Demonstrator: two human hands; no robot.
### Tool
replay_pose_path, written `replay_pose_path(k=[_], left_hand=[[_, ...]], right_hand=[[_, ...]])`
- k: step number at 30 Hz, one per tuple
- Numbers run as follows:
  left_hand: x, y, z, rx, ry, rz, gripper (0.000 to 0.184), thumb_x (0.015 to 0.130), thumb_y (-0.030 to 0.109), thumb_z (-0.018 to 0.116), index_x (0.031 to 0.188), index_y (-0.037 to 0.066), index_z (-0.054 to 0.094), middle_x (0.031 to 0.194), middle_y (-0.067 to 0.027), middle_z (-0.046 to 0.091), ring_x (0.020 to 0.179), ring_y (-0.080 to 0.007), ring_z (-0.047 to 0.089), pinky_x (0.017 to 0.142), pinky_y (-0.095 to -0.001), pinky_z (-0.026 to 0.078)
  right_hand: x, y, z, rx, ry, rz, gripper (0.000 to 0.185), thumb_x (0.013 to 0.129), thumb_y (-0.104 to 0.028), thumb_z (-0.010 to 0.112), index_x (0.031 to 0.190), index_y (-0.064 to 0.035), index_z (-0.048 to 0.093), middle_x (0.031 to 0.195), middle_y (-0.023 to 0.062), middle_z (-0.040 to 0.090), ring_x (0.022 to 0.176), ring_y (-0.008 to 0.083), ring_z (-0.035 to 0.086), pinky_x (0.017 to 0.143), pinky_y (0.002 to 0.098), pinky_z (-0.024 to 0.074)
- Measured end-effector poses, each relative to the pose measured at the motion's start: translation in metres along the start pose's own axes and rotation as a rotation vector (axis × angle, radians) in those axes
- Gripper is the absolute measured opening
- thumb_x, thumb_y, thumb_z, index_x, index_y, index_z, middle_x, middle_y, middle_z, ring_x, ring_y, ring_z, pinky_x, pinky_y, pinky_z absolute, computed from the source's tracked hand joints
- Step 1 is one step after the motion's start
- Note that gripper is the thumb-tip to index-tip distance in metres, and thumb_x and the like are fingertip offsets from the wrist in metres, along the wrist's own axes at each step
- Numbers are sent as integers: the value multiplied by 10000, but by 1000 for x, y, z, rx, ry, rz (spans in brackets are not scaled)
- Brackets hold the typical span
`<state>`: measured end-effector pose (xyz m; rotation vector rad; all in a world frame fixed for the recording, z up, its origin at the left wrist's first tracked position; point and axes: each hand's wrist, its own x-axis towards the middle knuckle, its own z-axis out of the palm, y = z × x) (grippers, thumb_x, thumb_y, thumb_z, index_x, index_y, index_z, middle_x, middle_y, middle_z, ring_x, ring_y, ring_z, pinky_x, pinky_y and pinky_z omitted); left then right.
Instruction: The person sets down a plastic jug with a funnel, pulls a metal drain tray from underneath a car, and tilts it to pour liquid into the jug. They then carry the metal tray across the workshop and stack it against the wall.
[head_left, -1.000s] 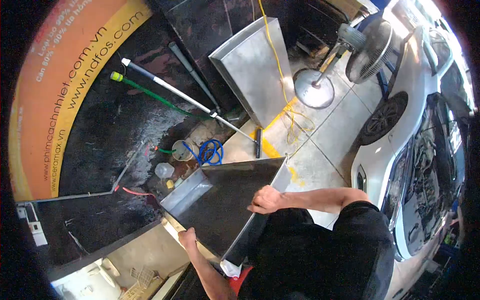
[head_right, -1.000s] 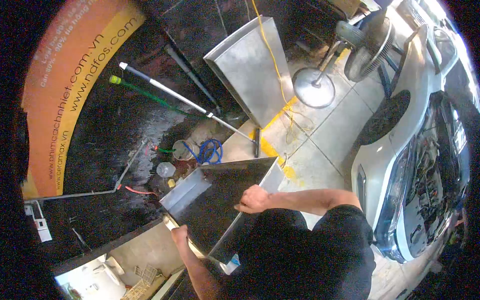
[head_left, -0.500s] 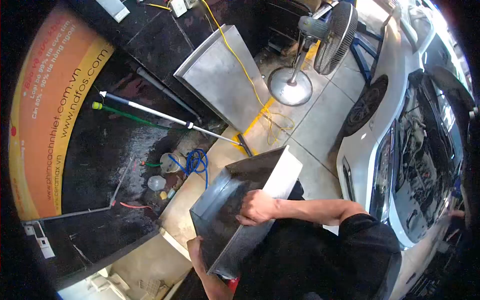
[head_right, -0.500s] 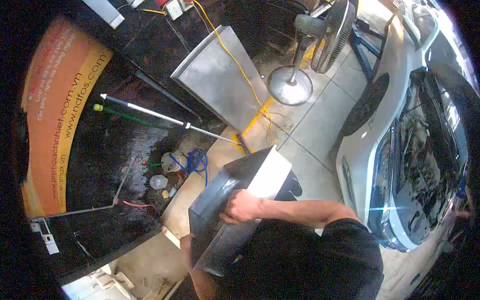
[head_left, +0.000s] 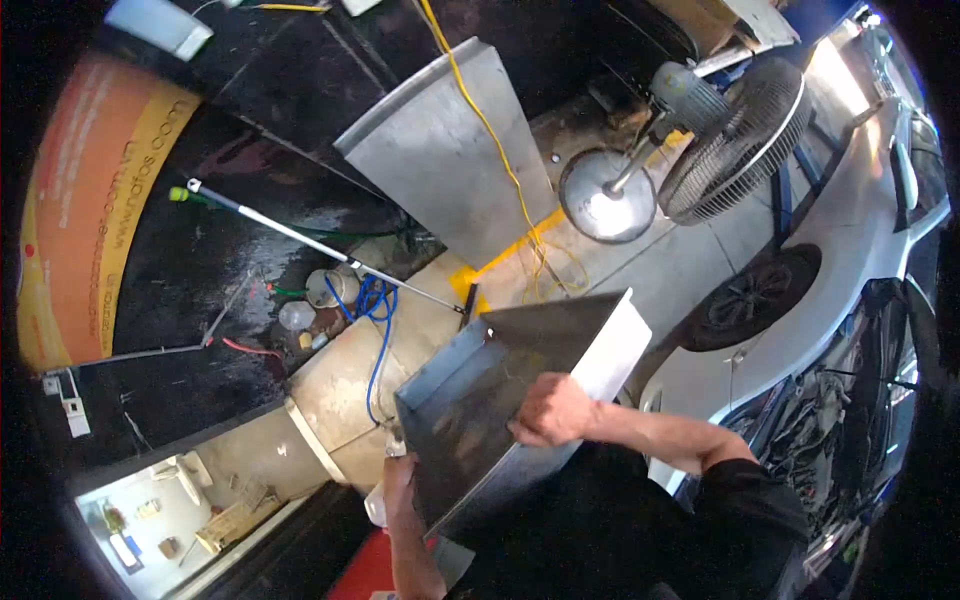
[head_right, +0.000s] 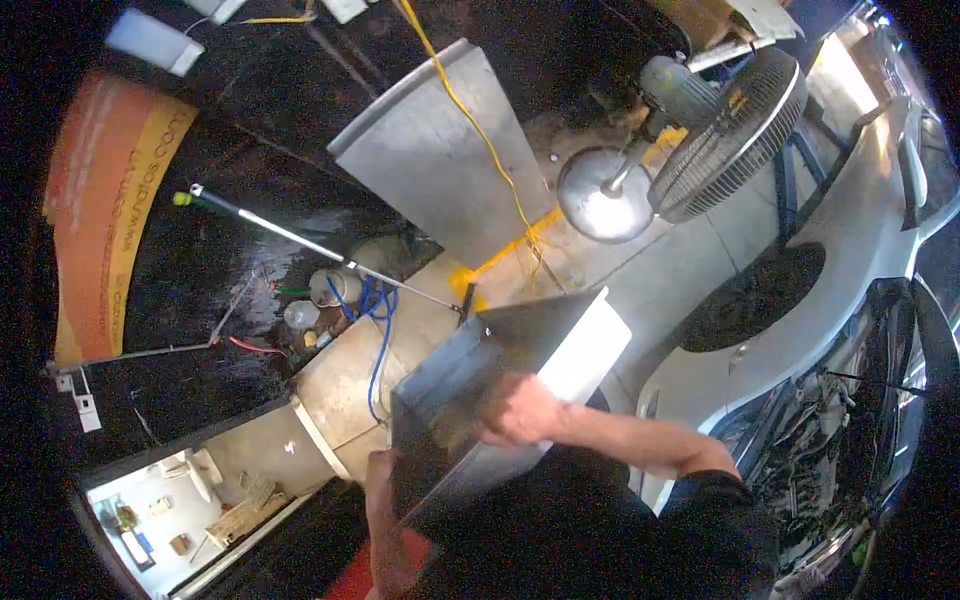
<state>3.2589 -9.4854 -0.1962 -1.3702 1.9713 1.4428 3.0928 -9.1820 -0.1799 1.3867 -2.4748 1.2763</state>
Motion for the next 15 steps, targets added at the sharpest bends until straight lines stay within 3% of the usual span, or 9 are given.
replay_pose_path(k=[2,4,7,9,12,15], left_hand=[[6,3,31,-44,-77,-55,187,730,155,604,738,-28,644,681,-37,614,598,-141,528,526,-331,400],[36,-15,62,84,-65,-243,203,736,157,603,791,-31,654,711,-53,628,610,-151,547,538,-337,422],[62,-22,119,290,-42,-99,206,731,137,624,804,-55,651,748,-75,635,612,-173,560,543,-336,433],[55,5,159,-17,-52,-173,231,720,133,656,793,-87,647,765,-100,639,632,-201,581,558,-347,451],[95,-11,207,-261,-82,-230,240,709,122,677,789,-100,629,755,-106,622,640,-212,583,560,-359,460],[125,-6,230,-278,-173,-160,228,727,131,662,791,-83,622,729,-92,603,637,-215,588,552,-357,465]], right_hand=[[-8,35,-31,0,4,-28,371,771,-269,640,479,-107,477,503,48,496,495,252,521,507,389,443],[-14,72,-48,-87,-56,-43,373,785,-285,617,474,-99,525,496,70,536,492,269,547,478,398,463],[-17,120,-79,-97,4,-82,351,758,-269,626,473,-90,523,490,74,529,490,277,545,494,400,461],[-18,154,-94,-82,-1,-115,342,745,-261,624,470,-89,517,490,75,529,492,281,546,502,406,461],[-16,188,-111,-74,-23,-180,321,725,-222,620,477,-74,479,518,79,516,509,286,530,532,403,439],[-15,216,-107,-99,-70,-145,334,733,-221,618,467,-77,476,511,88,520,507,294,533,530,408,439]])
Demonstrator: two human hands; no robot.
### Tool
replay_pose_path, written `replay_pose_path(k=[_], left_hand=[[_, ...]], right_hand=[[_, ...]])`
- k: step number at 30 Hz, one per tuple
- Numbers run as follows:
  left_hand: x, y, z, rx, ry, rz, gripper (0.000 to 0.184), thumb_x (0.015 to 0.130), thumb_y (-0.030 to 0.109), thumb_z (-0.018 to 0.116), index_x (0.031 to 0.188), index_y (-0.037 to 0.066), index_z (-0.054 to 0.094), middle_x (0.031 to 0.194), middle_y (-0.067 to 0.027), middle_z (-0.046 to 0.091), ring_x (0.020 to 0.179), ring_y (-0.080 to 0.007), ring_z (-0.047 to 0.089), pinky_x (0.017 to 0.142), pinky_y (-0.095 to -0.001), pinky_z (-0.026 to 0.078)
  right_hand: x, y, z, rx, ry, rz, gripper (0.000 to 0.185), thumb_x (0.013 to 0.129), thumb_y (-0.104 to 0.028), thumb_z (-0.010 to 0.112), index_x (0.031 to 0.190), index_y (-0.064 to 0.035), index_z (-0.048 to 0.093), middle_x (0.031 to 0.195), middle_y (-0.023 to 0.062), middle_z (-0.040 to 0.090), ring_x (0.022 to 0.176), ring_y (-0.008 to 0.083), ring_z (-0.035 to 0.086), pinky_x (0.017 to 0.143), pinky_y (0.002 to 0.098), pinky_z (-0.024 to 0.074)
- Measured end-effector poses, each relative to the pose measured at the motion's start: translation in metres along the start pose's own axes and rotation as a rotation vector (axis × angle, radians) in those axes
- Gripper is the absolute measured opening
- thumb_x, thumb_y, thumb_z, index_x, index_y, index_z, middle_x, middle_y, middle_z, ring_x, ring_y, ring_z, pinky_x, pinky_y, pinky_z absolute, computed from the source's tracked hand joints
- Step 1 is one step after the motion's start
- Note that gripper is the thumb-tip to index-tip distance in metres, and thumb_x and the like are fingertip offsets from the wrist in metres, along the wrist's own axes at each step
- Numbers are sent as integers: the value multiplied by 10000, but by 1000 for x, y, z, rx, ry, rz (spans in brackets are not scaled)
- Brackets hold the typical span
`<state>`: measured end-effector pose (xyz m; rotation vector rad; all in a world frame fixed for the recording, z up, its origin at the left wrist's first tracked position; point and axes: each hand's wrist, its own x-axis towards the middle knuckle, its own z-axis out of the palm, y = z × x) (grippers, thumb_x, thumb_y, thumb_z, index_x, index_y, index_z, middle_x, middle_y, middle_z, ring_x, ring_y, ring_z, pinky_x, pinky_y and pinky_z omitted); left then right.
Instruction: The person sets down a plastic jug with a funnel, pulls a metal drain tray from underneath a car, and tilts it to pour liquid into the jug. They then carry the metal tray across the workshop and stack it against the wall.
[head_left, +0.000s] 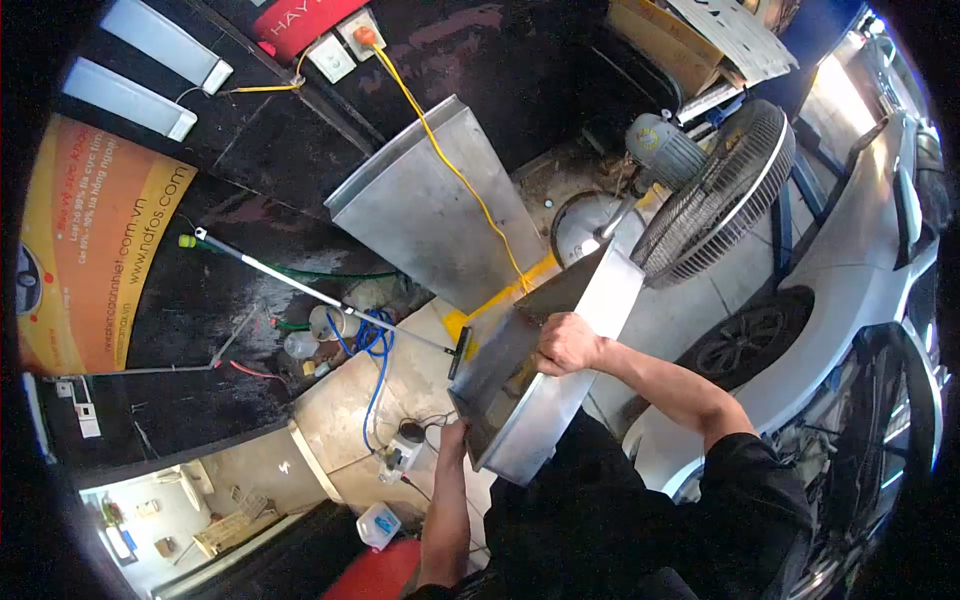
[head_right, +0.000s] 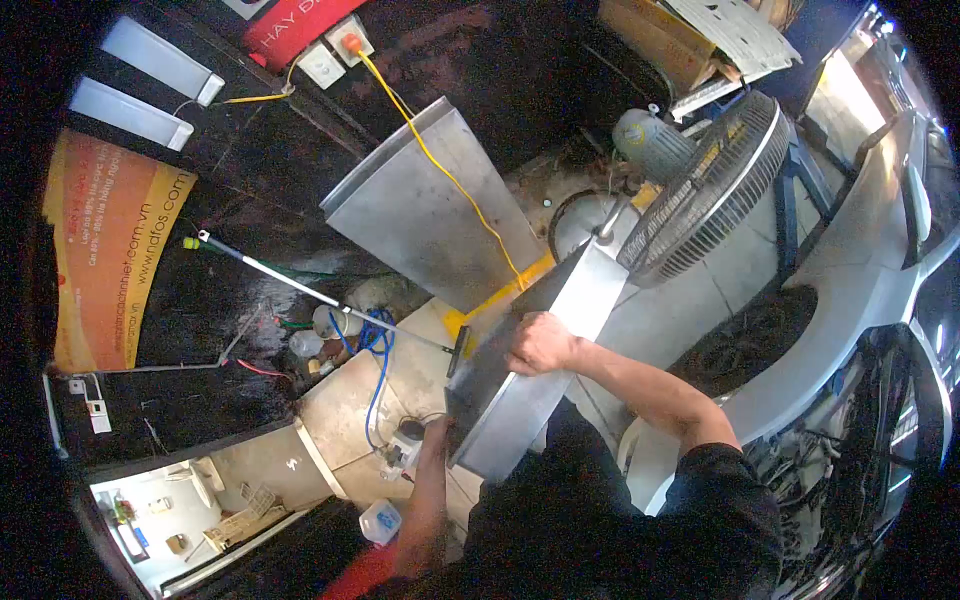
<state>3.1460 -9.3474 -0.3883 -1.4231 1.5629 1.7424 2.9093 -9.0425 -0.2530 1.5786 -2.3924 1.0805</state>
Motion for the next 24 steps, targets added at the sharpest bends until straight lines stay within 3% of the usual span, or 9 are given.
replay_pose_path(k=[4,6,10,15,17,19,21,22,24], left_hand=[[36,10,19,-55,-14,-56,202,747,147,641,791,-49,622,727,-82,595,642,-210,585,565,-353,465],[52,22,26,269,60,-115,196,772,177,635,828,-11,636,743,-73,602,676,-208,592,607,-362,469],[65,39,30,-179,-269,41,174,813,198,636,851,29,656,809,-79,647,740,-203,611,686,-353,485],[146,47,15,102,-182,92,266,889,260,570,928,13,659,845,-105,663,728,-231,621,680,-343,500],[181,43,-2,-176,-336,-117,305,913,258,556,1006,-19,643,897,-124,677,766,-248,650,719,-361,534],[127,92,14,-322,-230,-112,383,946,310,528,1069,-44,608,930,-161,679,801,-281,668,761,-379,549],[159,84,-17,-358,-276,-14,447,938,401,538,1092,-12,610,991,-152,676,872,-264,659,782,-371,538],[107,130,-5,-272,-169,-19,492,925,483,537,1143,48,603,1066,-93,662,993,-225,614,867,-394,480],[102,153,-5,-348,-117,46,483,926,491,528,1169,77,585,1070,-68,649,992,-209,590,872,-397,447]], right_hand=[[-3,14,5,-65,2,34,348,738,-220,617,447,-83,484,488,94,522,486,298,542,505,416,451],[-3,18,6,-134,-27,98,345,733,-223,617,442,-83,497,481,91,533,467,296,549,487,413,465],[0,31,24,-208,-66,157,357,752,-253,614,453,-82,517,484,82,543,481,283,570,499,402,479],[23,59,49,-219,-122,214,365,772,-275,596,462,-93,532,500,91,564,494,292,578,506,412,484],[40,70,59,-242,-168,271,386,780,-294,587,453,-100,525,505,98,568,502,302,579,505,425,483],[61,87,67,-273,-222,254,384,776,-313,585,461,-96,557,507,108,579,501,309,594,499,435,486],[92,94,64,-314,-199,352,391,786,-333,580,483,-88,599,511,123,591,498,315,609,498,442,492],[104,104,69,-315,-171,328,407,806,-354,570,510,-81,631,520,142,601,499,330,618,500,452,497],[134,122,73,-323,-197,376,451,834,-384,544,518,-75,636,542,155,610,535,344,631,533,458,510]])
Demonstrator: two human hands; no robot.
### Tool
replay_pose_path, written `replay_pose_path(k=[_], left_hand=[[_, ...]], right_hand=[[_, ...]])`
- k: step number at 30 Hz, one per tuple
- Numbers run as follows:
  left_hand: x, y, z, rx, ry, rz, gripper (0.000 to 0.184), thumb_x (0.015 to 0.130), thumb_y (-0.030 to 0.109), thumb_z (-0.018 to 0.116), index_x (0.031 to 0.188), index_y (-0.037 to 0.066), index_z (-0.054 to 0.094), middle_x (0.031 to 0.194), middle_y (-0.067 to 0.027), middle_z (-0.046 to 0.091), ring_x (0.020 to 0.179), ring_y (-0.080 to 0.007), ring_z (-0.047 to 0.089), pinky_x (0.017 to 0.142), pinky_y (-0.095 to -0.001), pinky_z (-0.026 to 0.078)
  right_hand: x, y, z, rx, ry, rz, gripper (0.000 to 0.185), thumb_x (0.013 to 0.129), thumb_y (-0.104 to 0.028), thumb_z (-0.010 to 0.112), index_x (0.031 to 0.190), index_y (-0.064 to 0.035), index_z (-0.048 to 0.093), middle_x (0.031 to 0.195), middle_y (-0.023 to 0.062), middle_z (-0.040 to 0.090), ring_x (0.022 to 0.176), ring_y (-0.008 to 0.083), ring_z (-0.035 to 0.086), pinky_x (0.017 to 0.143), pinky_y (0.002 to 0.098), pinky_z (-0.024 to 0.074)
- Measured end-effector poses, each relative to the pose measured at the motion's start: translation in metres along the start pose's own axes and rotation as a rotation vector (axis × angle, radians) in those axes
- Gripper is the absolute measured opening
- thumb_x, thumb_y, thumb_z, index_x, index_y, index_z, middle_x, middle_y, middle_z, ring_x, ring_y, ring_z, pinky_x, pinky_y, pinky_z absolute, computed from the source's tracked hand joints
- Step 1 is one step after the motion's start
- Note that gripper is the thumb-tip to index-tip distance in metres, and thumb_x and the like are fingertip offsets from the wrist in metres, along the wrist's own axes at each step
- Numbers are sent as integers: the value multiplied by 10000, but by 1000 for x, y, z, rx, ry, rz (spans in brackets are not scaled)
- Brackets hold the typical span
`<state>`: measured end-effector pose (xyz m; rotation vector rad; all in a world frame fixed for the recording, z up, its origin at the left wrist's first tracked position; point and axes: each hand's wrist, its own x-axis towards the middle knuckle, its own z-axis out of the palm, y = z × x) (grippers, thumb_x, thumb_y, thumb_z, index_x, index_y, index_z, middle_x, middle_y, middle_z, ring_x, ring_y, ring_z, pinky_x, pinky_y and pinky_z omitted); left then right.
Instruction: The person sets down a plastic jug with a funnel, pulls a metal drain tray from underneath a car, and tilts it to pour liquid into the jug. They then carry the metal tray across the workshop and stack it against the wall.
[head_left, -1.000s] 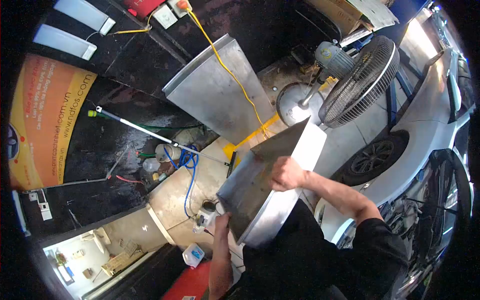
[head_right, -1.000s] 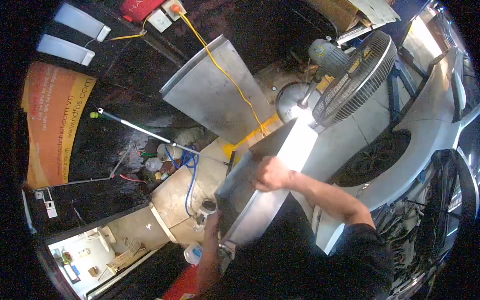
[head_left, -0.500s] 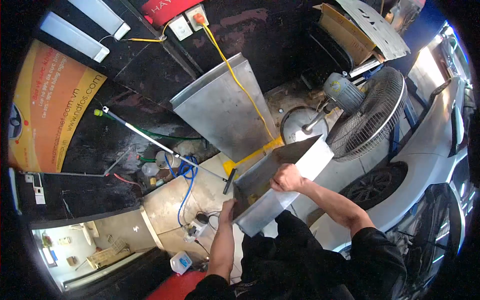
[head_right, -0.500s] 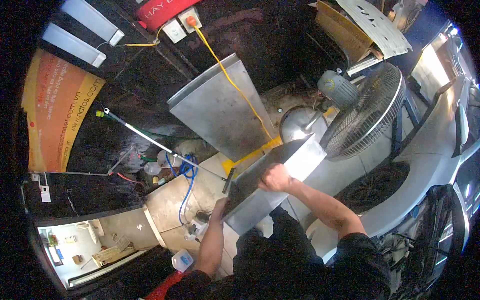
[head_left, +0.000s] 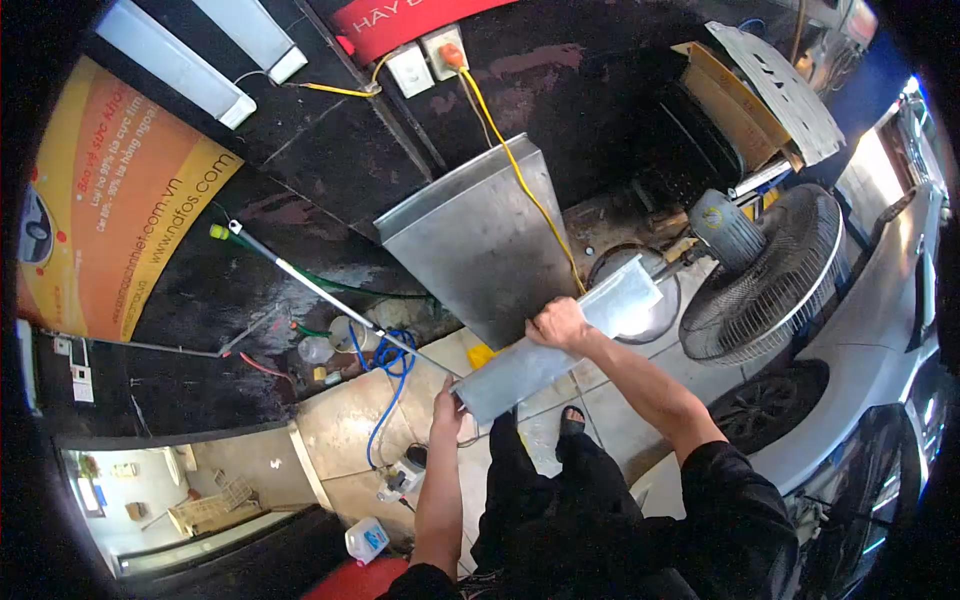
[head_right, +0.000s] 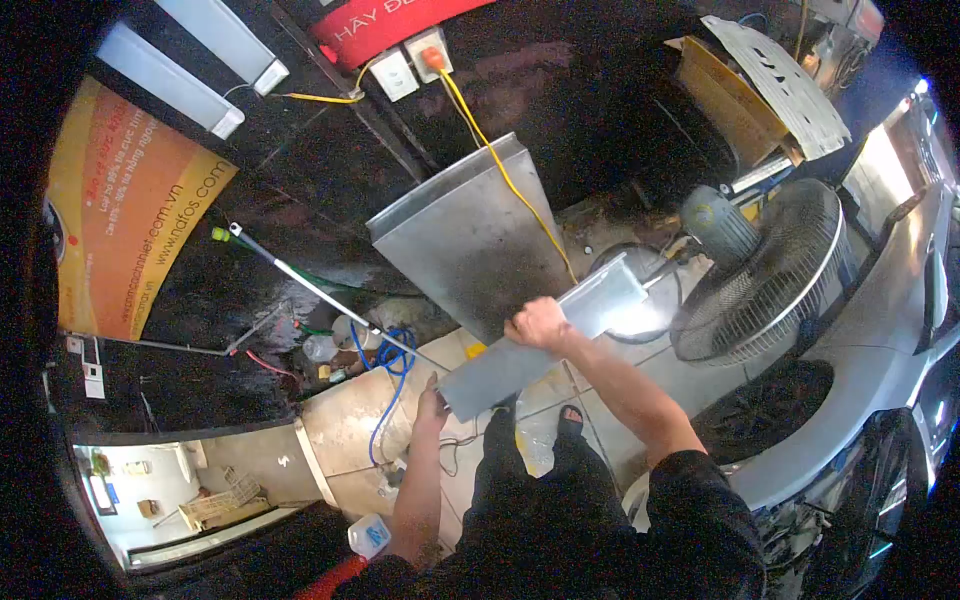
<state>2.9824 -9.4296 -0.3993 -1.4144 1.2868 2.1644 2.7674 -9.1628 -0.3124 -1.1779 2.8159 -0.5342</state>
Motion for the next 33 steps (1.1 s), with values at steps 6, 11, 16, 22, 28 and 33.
replay_pose_path(k=[6,11,16,22,28,33], left_hand=[[10,75,25,-137,-34,428,586,908,489,576,1356,131,449,1353,-34,506,1245,-196,457,1046,-441,312],[59,150,50,164,-185,659,549,899,194,667,1330,-22,404,1297,-121,523,1210,-207,490,1003,-341,387],[111,201,57,353,-33,640,594,860,279,720,1255,-71,447,1187,-176,592,1056,-226,587,905,-353,460],[143,214,60,269,-26,686,602,844,284,738,1237,-84,467,1209,-188,592,1075,-240,577,926,-340,450],[134,217,59,316,-22,721,605,835,291,755,1209,-90,472,1212,-185,577,1069,-231,564,917,-334,450],[135,213,63,489,121,723,649,789,447,769,1097,-88,566,1081,-193,660,948,-248,618,855,-362,479]], right_hand=[[129,2,-6,-56,-134,194,459,869,-430,507,656,-62,680,705,179,673,717,331,680,665,449,539],[225,40,30,-86,-30,175,492,898,-431,493,649,-44,666,646,161,654,646,360,655,635,454,538],[282,50,52,-129,-80,171,389,913,-347,496,778,-37,689,846,173,681,874,342,643,852,442,489],[264,4,35,-83,452,155,134,777,-118,620,861,-17,647,999,166,615,905,360,597,783,431,511],[103,-106,-42,296,397,546,102,751,-85,643,805,-34,574,829,133,607,728,355,589,631,438,500],[-118,-119,38,219,-828,969,332,814,-381,601,912,-74,679,882,197,668,876,369,656,770,454,528]])
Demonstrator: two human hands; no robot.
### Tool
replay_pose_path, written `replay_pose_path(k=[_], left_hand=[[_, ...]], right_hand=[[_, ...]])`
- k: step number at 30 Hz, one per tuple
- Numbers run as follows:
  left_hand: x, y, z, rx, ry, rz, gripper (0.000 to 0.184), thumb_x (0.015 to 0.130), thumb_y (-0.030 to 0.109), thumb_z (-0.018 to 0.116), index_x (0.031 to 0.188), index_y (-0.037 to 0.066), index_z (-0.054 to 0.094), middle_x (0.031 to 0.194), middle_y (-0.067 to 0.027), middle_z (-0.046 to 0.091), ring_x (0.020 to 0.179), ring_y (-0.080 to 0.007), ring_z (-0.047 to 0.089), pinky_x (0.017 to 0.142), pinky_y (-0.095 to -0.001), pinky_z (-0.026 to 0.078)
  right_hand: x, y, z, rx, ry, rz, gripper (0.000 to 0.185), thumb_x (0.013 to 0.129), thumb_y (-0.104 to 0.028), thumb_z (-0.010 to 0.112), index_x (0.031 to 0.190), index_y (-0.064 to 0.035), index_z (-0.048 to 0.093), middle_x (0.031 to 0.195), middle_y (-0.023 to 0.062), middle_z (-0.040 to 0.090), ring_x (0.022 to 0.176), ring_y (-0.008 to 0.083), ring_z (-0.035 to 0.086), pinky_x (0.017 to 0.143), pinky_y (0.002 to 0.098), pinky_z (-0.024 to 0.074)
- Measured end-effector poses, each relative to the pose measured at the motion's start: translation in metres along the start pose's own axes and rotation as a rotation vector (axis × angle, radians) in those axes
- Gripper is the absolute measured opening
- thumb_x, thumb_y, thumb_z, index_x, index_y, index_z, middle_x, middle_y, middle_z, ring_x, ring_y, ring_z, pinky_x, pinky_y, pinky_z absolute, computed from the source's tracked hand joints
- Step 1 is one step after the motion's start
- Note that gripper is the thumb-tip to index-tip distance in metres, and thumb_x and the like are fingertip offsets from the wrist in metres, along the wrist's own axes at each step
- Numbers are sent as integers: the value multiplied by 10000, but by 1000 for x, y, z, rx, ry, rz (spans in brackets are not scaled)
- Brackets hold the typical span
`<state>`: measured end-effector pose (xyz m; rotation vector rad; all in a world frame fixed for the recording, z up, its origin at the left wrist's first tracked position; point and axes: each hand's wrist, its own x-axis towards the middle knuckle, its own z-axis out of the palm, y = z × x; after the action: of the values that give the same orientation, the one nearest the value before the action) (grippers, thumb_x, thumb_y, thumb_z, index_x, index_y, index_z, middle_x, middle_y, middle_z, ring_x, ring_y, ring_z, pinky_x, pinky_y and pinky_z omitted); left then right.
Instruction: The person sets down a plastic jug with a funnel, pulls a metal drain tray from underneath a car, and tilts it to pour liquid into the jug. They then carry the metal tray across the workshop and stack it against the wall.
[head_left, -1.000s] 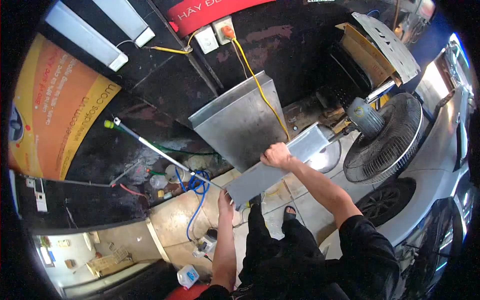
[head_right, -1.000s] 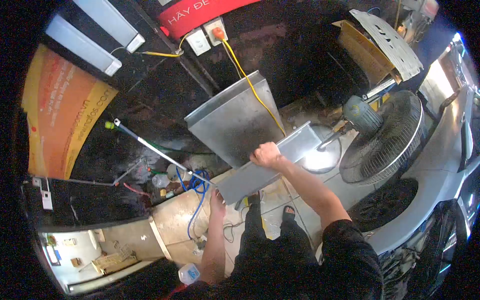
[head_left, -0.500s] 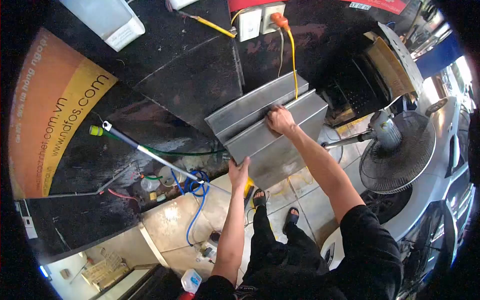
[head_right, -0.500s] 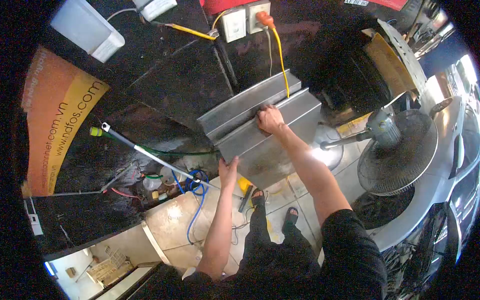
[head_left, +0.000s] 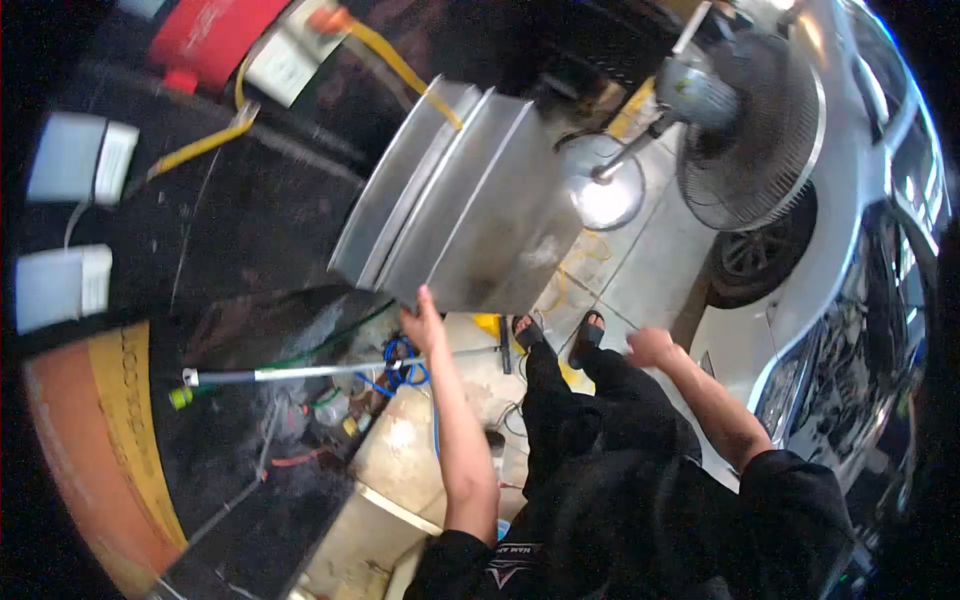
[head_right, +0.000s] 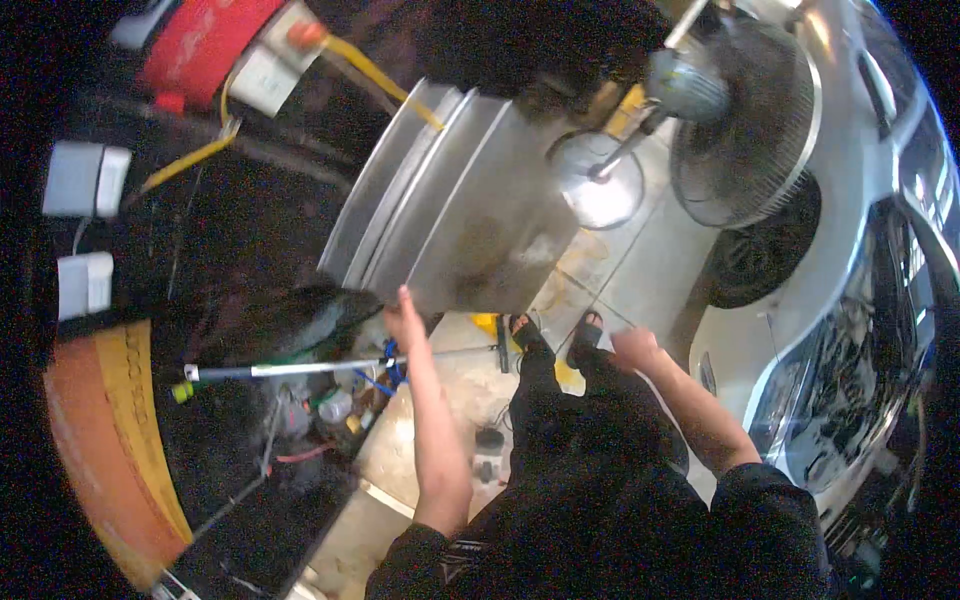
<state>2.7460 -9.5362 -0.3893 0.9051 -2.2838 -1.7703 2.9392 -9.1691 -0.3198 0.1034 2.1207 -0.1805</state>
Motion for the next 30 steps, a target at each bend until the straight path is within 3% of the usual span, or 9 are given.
replay_pose_path(k=[6,9,12,16,19,22,24,27,30], left_hand=[[-1,3,3,480,128,19,910,778,671,638,1140,-158,532,1098,-316,619,1015,-445,599,886,-475,460],[16,-16,6,448,99,-16,845,778,642,664,1109,-126,548,1010,-275,648,895,-407,643,727,-450,515],[-8,22,10,281,109,-267,693,781,562,721,1035,-55,532,792,-141,614,559,-167,570,374,-286,378],[-22,27,10,141,100,-353,570,804,535,698,789,-13,541,687,-112,545,498,-143,493,354,-281,339],[-7,-19,9,386,206,-148,635,790,465,723,916,-152,641,1002,-218,686,901,-337,641,829,-454,493],[-61,-19,16,70,-53,-242,277,900,185,635,900,-91,613,831,-156,645,603,-251,653,498,-394,521],[-101,-24,21,51,-86,-304,296,908,205,626,918,-86,573,779,-174,619,578,-326,673,420,-375,500],[-128,-24,16,233,-263,-347,322,969,286,549,907,-30,551,771,-161,652,580,-335,682,410,-376,445],[-129,-4,10,253,-219,-284,348,945,341,589,1004,-2,584,790,-144,669,635,-257,675,423,-328,422]], right_hand=[[-71,95,105,513,46,182,389,801,-435,612,970,-101,716,964,179,695,923,361,663,822,467,532],[-80,136,140,690,171,189,357,802,-382,563,904,-79,721,951,189,694,935,378,652,854,451,518],[-93,165,166,699,131,292,349,799,-360,554,862,-58,717,947,199,689,941,377,651,849,459,515],[-100,208,200,731,233,301,364,788,-367,539,800,-46,712,887,191,693,879,370,659,835,460,516],[-78,228,223,919,245,314,378,787,-372,535,761,-36,705,789,155,699,740,326,673,765,434,535],[-49,241,235,1141,232,326,372,805,-357,545,726,-26,694,733,134,697,635,258,671,641,394,548],[-40,232,261,1311,202,385,370,814,-351,551,707,-23,687,711,126,693,589,222,664,575,371,547],[-22,218,302,1684,149,363,284,839,-278,561,795,-18,666,724,101,668,572,195,610,553,323,514],[-23,201,350,1290,130,248,366,830,-384,602,968,-65,715,907,158,674,827,236,629,728,361,499]])
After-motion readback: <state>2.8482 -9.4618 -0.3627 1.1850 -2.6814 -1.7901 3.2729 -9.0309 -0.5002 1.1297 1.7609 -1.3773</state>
